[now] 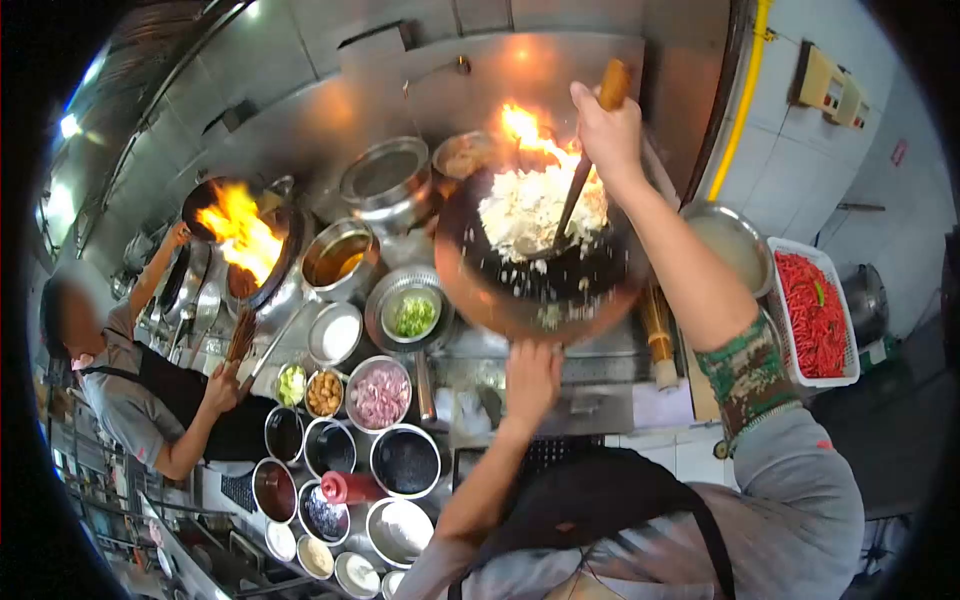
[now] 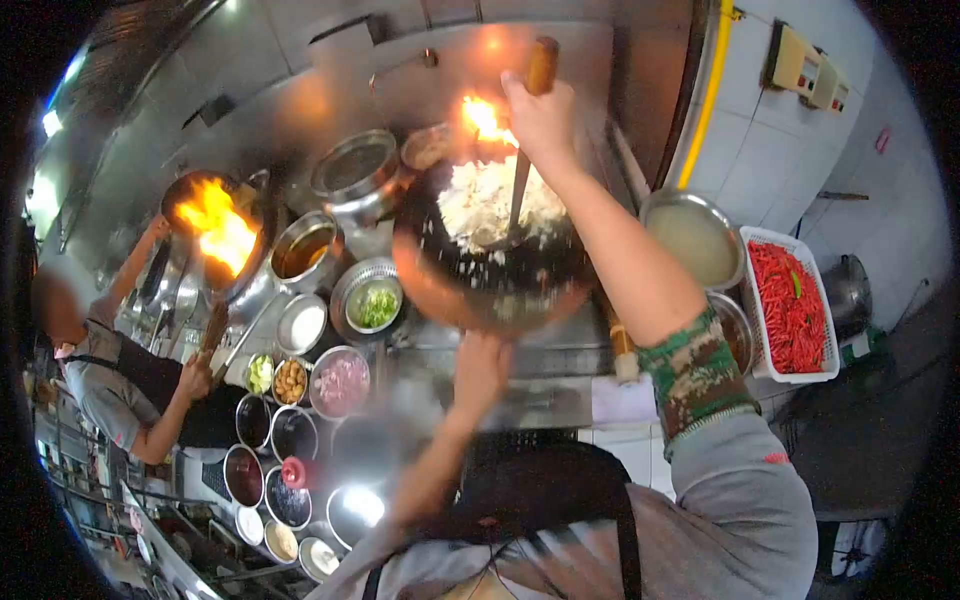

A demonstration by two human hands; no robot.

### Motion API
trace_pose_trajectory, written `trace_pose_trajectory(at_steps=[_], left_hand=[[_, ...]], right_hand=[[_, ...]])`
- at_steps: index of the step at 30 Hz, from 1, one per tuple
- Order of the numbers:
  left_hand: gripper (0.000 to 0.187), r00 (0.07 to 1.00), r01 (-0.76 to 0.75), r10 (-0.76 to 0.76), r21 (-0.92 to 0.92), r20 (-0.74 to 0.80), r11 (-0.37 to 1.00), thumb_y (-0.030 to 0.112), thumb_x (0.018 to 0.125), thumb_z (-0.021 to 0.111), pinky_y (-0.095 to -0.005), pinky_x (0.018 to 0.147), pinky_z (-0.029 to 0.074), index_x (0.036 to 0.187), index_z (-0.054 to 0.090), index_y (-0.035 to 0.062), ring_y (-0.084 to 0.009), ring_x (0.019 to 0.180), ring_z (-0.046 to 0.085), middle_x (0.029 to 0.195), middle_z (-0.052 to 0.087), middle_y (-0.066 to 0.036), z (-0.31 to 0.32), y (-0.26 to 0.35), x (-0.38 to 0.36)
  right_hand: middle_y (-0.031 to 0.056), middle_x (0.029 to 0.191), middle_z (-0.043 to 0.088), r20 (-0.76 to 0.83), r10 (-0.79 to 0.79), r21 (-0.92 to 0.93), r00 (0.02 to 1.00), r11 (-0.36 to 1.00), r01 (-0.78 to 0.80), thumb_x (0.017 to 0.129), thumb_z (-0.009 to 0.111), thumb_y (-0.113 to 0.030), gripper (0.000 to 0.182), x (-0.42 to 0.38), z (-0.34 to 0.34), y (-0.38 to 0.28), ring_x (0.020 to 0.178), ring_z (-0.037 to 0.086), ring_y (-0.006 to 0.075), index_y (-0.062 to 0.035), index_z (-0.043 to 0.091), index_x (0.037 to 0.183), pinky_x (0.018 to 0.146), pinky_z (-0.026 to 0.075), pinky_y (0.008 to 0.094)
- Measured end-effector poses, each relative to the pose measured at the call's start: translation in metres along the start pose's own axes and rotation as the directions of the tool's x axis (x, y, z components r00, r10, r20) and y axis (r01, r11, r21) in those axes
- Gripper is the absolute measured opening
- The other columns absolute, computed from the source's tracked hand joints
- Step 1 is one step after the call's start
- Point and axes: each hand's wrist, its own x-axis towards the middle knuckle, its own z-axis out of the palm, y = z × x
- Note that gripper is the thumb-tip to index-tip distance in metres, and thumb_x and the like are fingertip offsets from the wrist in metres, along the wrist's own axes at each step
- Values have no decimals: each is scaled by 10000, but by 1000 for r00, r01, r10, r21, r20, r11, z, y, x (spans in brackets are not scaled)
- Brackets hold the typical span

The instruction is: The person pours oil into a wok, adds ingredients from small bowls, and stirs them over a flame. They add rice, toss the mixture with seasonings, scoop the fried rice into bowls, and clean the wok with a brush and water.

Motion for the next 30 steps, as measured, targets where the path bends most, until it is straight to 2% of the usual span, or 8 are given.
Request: trace_pose_trajectory(at_steps=[4,10,16,19,23,24,28,30], left_hand=[[172,999,-26,25,-17,-46,1000,133,806,692,-477,761,431,914,593,43,-377,924,522,926,539,-164,-40,21,15],[222,999,-8,7,-27,-36,1000,168,818,693,-459,812,443,955,588,28,-372,991,524,969,555,-164,-14,-13,68],[419,994,85,-66,-230,88,969,230,863,682,-462,987,434,1218,581,32,-396,1220,508,1243,577,-222,-50,34,13],[451,752,429,-149,-306,642,850,269,902,642,-430,986,449,1247,556,-8,-402,1184,547,1246,581,-257,-59,33,-59],[548,444,443,-289,73,848,894,418,920,571,-436,999,446,1292,544,16,-401,1185,550,1261,562,-281,38,-35,-161],[570,384,415,-370,200,846,888,450,920,557,-444,1003,443,1306,542,31,-400,1185,552,1273,555,-281,67,-50,-181],[490,415,510,-499,260,761,820,294,848,661,-461,1006,425,1237,577,8,-407,1184,535,1259,562,-271,155,-75,-241],[491,606,442,-467,216,644,871,260,853,643,-458,1002,431,1269,553,15,-395,1194,532,1292,545,-255,201,-86,-254]], right_hand=[[-27,501,421,93,216,303,972,924,-235,877,697,-183,358,10,-20,-9,382,395,109,-136,438,634,382,340,288],[-59,523,383,135,110,452,985,878,-160,880,710,-229,330,42,-33,-32,406,339,80,-154,444,699,417,328,275],[-59,525,372,82,164,271,983,946,-180,900,669,-171,352,25,-9,89,406,376,75,-152,404,669,392,330,263],[-58,524,371,198,199,417,960,869,-267,899,675,-182,340,42,-17,34,397,369,77,-144,427,670,387,322,262],[-51,519,376,89,297,397,951,865,-307,899,674,-191,311,27,11,46,391,370,82,-131,465,677,383,316,271],[-51,513,381,290,184,486,939,817,-310,900,672,-207,308,28,23,83,392,367,87,-132,484,668,389,309,275],[-53,497,357,331,335,300,882,849,-435,900,670,-220,283,69,51,55,376,327,85,-121,491,704,394,290,270],[-54,496,347,374,237,385,897,840,-383,894,676,-217,275,67,24,27,379,319,81,-120,486,720,393,291,273]])
